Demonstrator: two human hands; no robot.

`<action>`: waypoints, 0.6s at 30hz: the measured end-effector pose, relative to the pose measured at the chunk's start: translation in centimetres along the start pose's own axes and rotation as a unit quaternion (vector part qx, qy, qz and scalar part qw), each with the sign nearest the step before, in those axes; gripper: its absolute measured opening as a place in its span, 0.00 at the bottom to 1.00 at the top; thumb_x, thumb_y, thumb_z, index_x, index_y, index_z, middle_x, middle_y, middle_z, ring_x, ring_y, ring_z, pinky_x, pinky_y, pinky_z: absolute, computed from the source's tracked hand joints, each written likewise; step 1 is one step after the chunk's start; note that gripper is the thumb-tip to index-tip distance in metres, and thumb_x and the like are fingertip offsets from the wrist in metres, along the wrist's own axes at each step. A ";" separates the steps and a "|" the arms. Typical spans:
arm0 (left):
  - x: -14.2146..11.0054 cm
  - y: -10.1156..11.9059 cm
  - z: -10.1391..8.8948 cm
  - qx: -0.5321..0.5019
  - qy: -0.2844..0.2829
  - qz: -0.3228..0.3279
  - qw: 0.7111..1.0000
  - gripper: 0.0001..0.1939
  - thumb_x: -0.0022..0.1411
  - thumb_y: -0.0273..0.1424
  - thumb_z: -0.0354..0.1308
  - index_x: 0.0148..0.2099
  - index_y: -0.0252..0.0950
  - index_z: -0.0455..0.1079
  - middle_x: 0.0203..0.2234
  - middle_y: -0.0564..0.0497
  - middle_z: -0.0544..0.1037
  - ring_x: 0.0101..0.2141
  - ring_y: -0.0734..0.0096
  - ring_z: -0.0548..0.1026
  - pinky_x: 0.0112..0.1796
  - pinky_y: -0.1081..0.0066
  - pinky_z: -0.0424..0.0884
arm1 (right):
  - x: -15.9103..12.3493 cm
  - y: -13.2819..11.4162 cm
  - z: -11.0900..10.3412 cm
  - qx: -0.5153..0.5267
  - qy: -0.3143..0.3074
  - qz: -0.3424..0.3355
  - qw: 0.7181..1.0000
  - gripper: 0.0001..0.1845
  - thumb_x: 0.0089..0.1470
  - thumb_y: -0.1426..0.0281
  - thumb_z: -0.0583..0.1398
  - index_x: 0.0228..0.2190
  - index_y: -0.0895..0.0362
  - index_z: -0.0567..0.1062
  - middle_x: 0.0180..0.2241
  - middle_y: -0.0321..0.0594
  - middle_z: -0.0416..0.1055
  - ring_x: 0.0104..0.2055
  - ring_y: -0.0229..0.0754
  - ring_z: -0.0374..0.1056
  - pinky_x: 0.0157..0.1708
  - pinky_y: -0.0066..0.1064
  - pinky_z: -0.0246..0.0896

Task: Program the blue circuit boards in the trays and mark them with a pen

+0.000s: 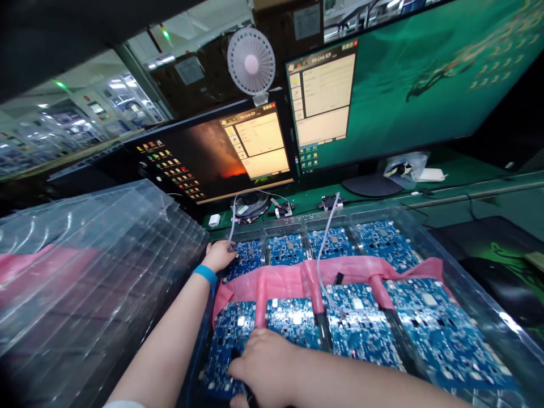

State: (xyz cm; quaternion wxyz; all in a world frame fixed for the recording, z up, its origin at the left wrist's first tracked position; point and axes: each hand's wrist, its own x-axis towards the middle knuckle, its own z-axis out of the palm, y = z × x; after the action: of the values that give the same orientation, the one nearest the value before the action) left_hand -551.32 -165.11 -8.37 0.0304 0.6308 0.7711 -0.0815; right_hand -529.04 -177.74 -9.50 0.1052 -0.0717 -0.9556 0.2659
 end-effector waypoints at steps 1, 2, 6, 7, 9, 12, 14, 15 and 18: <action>0.0 -0.1 0.0 -0.001 -0.001 0.001 1.000 0.13 0.57 0.36 0.52 0.41 0.34 0.66 0.40 0.49 0.70 0.46 0.63 0.64 0.50 0.50 0.48 | 0.0 0.0 0.0 -0.001 -0.001 0.000 1.000 0.19 0.45 0.56 0.52 0.33 0.56 0.70 0.26 0.38 0.69 0.30 0.39 0.63 0.42 0.29 0.52; 0.1 -0.1 0.0 -0.001 -0.002 0.001 1.000 0.13 0.57 0.36 0.52 0.41 0.33 0.66 0.39 0.49 0.70 0.46 0.63 0.64 0.50 0.50 0.48 | 0.0 0.0 0.0 -0.001 -0.001 -0.001 1.000 0.19 0.45 0.56 0.52 0.33 0.56 0.70 0.26 0.38 0.69 0.30 0.39 0.63 0.42 0.29 0.52; 0.1 -0.1 0.0 0.000 -0.001 0.002 1.000 0.13 0.57 0.36 0.52 0.42 0.33 0.66 0.40 0.48 0.70 0.47 0.63 0.63 0.50 0.51 0.49 | 0.0 -0.1 -0.1 -0.002 -0.004 -0.001 1.000 0.20 0.46 0.56 0.52 0.33 0.57 0.71 0.26 0.39 0.69 0.31 0.39 0.63 0.42 0.29 0.51; 0.1 -0.1 0.0 0.000 -0.003 0.002 1.000 0.14 0.57 0.36 0.52 0.42 0.33 0.66 0.40 0.48 0.70 0.46 0.63 0.63 0.50 0.51 0.49 | 0.0 -0.1 -0.2 -0.003 -0.006 0.000 1.000 0.20 0.46 0.56 0.52 0.34 0.57 0.71 0.26 0.39 0.69 0.31 0.39 0.64 0.43 0.29 0.51; 0.1 -0.1 -0.1 0.000 -0.007 0.003 1.000 0.14 0.57 0.37 0.52 0.41 0.33 0.66 0.39 0.48 0.70 0.46 0.63 0.64 0.50 0.51 0.50 | 0.0 -0.1 -0.3 -0.003 -0.013 0.001 1.000 0.20 0.46 0.56 0.52 0.34 0.57 0.71 0.26 0.40 0.70 0.31 0.40 0.64 0.43 0.29 0.51; 0.1 0.0 -0.3 0.002 -0.012 0.001 1.000 0.14 0.57 0.37 0.51 0.42 0.33 0.66 0.39 0.48 0.70 0.46 0.63 0.64 0.50 0.52 0.50 | 0.1 -0.1 -0.3 -0.004 -0.017 0.004 1.000 0.21 0.46 0.55 0.52 0.35 0.57 0.71 0.27 0.39 0.70 0.32 0.40 0.64 0.43 0.29 0.52; 0.1 0.0 -0.3 0.005 -0.014 0.000 1.000 0.14 0.57 0.38 0.51 0.42 0.33 0.66 0.39 0.48 0.70 0.46 0.63 0.64 0.50 0.52 0.50 | 0.1 -0.1 -0.2 -0.006 -0.017 0.005 1.000 0.21 0.46 0.55 0.52 0.35 0.57 0.70 0.27 0.39 0.70 0.32 0.40 0.64 0.43 0.29 0.52; 0.1 0.0 -0.3 0.006 -0.015 -0.001 1.000 0.14 0.57 0.38 0.51 0.41 0.33 0.66 0.39 0.48 0.70 0.46 0.63 0.64 0.50 0.52 0.50 | 0.1 -0.1 -0.2 -0.008 -0.019 0.005 1.000 0.21 0.46 0.55 0.52 0.34 0.57 0.71 0.27 0.39 0.70 0.32 0.40 0.64 0.43 0.29 0.52; 0.1 0.0 -0.3 0.013 -0.018 -0.003 1.000 0.14 0.57 0.38 0.51 0.42 0.33 0.66 0.39 0.48 0.70 0.46 0.63 0.64 0.50 0.52 0.50 | 0.2 -0.1 -0.2 -0.012 -0.022 0.004 1.000 0.21 0.46 0.55 0.52 0.34 0.57 0.71 0.27 0.40 0.70 0.31 0.40 0.64 0.42 0.29 0.52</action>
State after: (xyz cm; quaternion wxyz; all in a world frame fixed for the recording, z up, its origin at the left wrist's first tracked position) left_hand -551.31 -164.98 -8.05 0.0357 0.6271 0.7713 -0.1031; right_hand -529.16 -177.69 -9.27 0.0821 -0.0707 -0.9606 0.2561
